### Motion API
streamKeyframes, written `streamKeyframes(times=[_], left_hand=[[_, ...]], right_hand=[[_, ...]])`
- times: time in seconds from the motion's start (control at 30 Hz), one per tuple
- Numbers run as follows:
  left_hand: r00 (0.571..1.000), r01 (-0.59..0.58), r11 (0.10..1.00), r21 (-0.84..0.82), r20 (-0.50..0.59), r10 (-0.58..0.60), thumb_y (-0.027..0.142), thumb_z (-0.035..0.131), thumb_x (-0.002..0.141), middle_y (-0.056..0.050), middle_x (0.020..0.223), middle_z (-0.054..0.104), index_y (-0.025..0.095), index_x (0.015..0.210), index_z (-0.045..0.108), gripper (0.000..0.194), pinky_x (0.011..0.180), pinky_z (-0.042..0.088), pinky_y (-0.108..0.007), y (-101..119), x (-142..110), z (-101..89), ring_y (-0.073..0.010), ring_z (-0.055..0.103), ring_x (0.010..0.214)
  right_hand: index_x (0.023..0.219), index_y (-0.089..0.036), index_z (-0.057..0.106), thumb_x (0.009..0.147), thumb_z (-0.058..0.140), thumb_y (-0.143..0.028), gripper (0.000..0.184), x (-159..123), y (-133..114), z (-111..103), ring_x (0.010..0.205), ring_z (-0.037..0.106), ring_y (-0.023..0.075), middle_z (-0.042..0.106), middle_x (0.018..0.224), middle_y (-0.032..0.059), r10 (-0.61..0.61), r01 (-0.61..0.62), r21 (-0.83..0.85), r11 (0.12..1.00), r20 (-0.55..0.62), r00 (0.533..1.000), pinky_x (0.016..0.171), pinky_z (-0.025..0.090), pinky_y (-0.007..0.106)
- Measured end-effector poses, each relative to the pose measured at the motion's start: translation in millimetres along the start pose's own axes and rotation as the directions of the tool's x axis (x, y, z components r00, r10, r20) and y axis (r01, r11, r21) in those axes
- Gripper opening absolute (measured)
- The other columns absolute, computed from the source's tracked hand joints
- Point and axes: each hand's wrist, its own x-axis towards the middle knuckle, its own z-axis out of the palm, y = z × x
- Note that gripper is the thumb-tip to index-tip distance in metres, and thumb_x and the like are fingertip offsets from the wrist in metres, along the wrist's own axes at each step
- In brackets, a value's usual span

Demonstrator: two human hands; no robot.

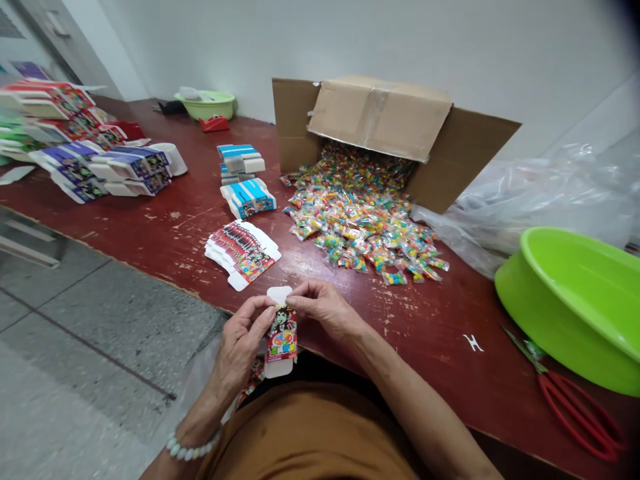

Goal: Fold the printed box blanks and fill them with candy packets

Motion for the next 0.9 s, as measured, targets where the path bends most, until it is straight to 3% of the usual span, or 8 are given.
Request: streamKeyframes(times=[0.07, 0.17, 0.27, 0.37, 0.47, 0.57, 0.7, 0.9], left_hand=[[1.0, -0.025, 1.0, -0.014, 0.01, 0.025, 0.047, 0.081, 0.078, 0.002, 0.08, 0.072, 0.02, 0.094, 0.067, 0.034, 0.065, 0.052, -0.021, 2, 0, 1.3, -0.0134, 0.064, 0.071], [1.0, 0.001, 0.987, -0.158, -0.006, -0.002, 0.043, 0.085, 0.074, 0.003, 0.082, 0.073, 0.025, 0.114, 0.058, 0.052, 0.065, 0.055, -0.023, 5, -1, 3.9, -0.0152, 0.068, 0.071], [0.98, 0.197, 0.932, -0.303, 0.073, -0.183, 0.044, 0.088, 0.071, 0.001, 0.088, 0.076, 0.028, 0.128, 0.048, 0.071, 0.057, 0.058, -0.027, 9, -4, 5.2, -0.0178, 0.07, 0.064], [0.89, 0.445, 0.832, -0.331, 0.269, -0.368, 0.055, 0.08, 0.076, -0.005, 0.085, 0.076, 0.021, 0.117, 0.056, 0.057, 0.051, 0.059, -0.033, 11, -6, 7.0, -0.0223, 0.071, 0.055], [0.847, 0.527, 0.777, -0.343, 0.284, -0.45, 0.058, 0.065, 0.087, -0.006, 0.072, 0.073, 0.018, 0.096, 0.064, 0.041, 0.045, 0.055, -0.03, 11, -5, 10.9, -0.0201, 0.066, 0.046], [0.863, 0.502, 0.796, -0.339, 0.261, -0.432, 0.061, 0.056, 0.092, -0.006, 0.066, 0.071, 0.02, 0.095, 0.068, 0.043, 0.042, 0.051, -0.028, 8, -4, 14.6, -0.0187, 0.063, 0.042], [0.893, 0.432, 0.865, -0.255, 0.254, -0.371, 0.073, 0.054, 0.087, -0.006, 0.065, 0.072, 0.019, 0.097, 0.072, 0.058, 0.039, 0.045, -0.025, 2, -3, 15.1, -0.0171, 0.06, 0.04], [0.935, 0.317, 0.933, -0.168, 0.219, -0.279, 0.078, 0.045, 0.089, -0.006, 0.052, 0.066, 0.016, 0.075, 0.072, 0.069, 0.04, 0.042, -0.025, -5, -2, 13.4, -0.0169, 0.058, 0.04]], right_hand=[[0.089, -0.018, 0.068, 0.057, 0.094, -0.04, 0.047, 0, -5, -1, 0.063, 0.058, 0.0115, 0.066, 0.074, -0.0014, 0.014, -0.015, 0.047, 0.999, 0.028, 1.0, 0.064, 0.045, 0.026], [0.091, -0.017, 0.07, 0.064, 0.091, -0.041, 0.041, -3, -7, 1, 0.07, 0.062, 0.0126, 0.07, 0.08, 0.0004, -0.037, 0.035, 0.025, 0.999, 0.062, 0.997, 0.071, 0.048, 0.027], [0.082, -0.017, 0.07, 0.074, 0.084, -0.047, 0.033, -6, -3, 3, 0.065, 0.062, 0.0134, 0.07, 0.074, 0.0008, -0.108, 0.111, -0.044, 0.993, 0.065, 0.992, 0.066, 0.048, 0.027], [0.089, -0.02, 0.072, 0.083, 0.075, -0.049, 0.03, -7, 2, 2, 0.056, 0.059, 0.0125, 0.066, 0.069, -0.0006, -0.208, 0.219, -0.192, 0.957, 0.075, 0.975, 0.058, 0.046, 0.026], [0.087, -0.02, 0.073, 0.09, 0.069, -0.046, 0.026, -7, 1, 0, 0.067, 0.065, 0.0132, 0.072, 0.084, 0.0035, -0.301, 0.33, -0.383, 0.863, 0.133, 0.944, 0.07, 0.051, 0.028], [0.079, -0.018, 0.067, 0.089, 0.069, -0.049, 0.033, -6, -6, 0, 0.056, 0.064, 0.011, 0.074, 0.084, 0.0042, -0.178, 0.214, -0.307, 0.927, 0.139, 0.974, 0.062, 0.052, 0.027], [0.082, -0.016, 0.067, 0.071, 0.085, -0.05, 0.04, 0, -15, 0, 0.047, 0.064, 0.0125, 0.074, 0.075, 0.0045, 0.052, -0.03, -0.109, 0.994, 0.198, 0.979, 0.048, 0.049, 0.024], [0.087, -0.014, 0.073, 0.065, 0.088, -0.045, 0.042, 1, -18, 2, 0.044, 0.063, 0.0149, 0.074, 0.067, 0.0044, 0.114, -0.118, 0.019, 0.993, 0.172, 0.979, 0.043, 0.048, 0.025]])
